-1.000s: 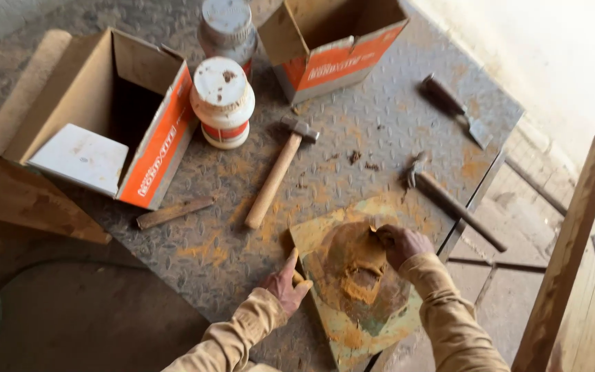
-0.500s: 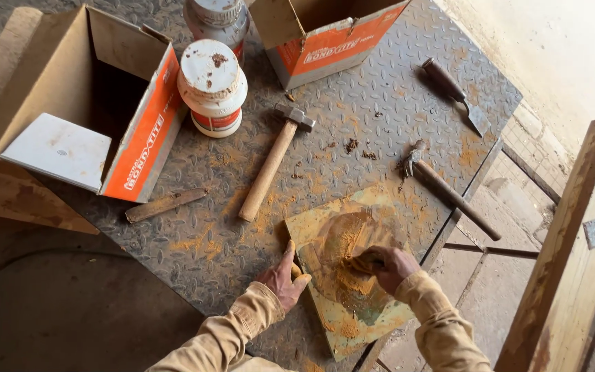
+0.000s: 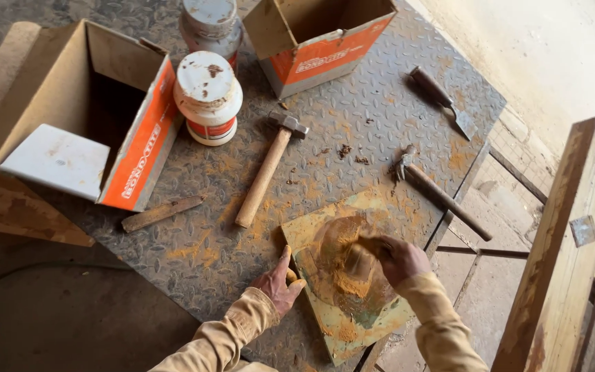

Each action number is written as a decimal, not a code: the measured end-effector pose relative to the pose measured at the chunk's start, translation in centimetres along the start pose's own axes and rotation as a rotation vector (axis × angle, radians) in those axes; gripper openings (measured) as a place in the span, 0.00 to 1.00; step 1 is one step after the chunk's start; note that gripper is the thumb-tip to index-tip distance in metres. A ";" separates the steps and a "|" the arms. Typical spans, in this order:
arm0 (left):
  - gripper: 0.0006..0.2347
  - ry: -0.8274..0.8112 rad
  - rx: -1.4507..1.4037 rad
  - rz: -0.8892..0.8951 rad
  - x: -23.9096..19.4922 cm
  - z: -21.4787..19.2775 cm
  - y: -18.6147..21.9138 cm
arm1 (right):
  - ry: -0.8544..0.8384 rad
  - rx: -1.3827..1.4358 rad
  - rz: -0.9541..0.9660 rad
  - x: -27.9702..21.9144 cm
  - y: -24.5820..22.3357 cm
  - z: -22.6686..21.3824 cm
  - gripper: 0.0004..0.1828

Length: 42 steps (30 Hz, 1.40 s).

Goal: The person mixes wood filler powder with liquid on a flat board using a small scraper, then spreads the mixed paste by hand onto holes and damaged spots on a long wooden plank resting on trestles, smoothing the filler over the defects.

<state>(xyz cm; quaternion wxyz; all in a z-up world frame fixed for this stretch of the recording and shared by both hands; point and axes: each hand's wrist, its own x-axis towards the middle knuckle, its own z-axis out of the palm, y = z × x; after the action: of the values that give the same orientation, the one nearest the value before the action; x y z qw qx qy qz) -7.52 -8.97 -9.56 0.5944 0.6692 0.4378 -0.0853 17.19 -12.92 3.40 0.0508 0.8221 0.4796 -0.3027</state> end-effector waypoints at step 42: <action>0.40 0.015 -0.045 0.031 -0.7 -0.6 1.0 | 0.190 1.083 0.289 0.7 15.1 11.1 0.25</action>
<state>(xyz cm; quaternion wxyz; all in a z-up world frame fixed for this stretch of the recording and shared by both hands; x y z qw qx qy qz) -7.52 -8.66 -8.20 0.6072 0.6630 0.4336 -0.0613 24.85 -24.58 -9.09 -0.3806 0.8117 0.1413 -0.4199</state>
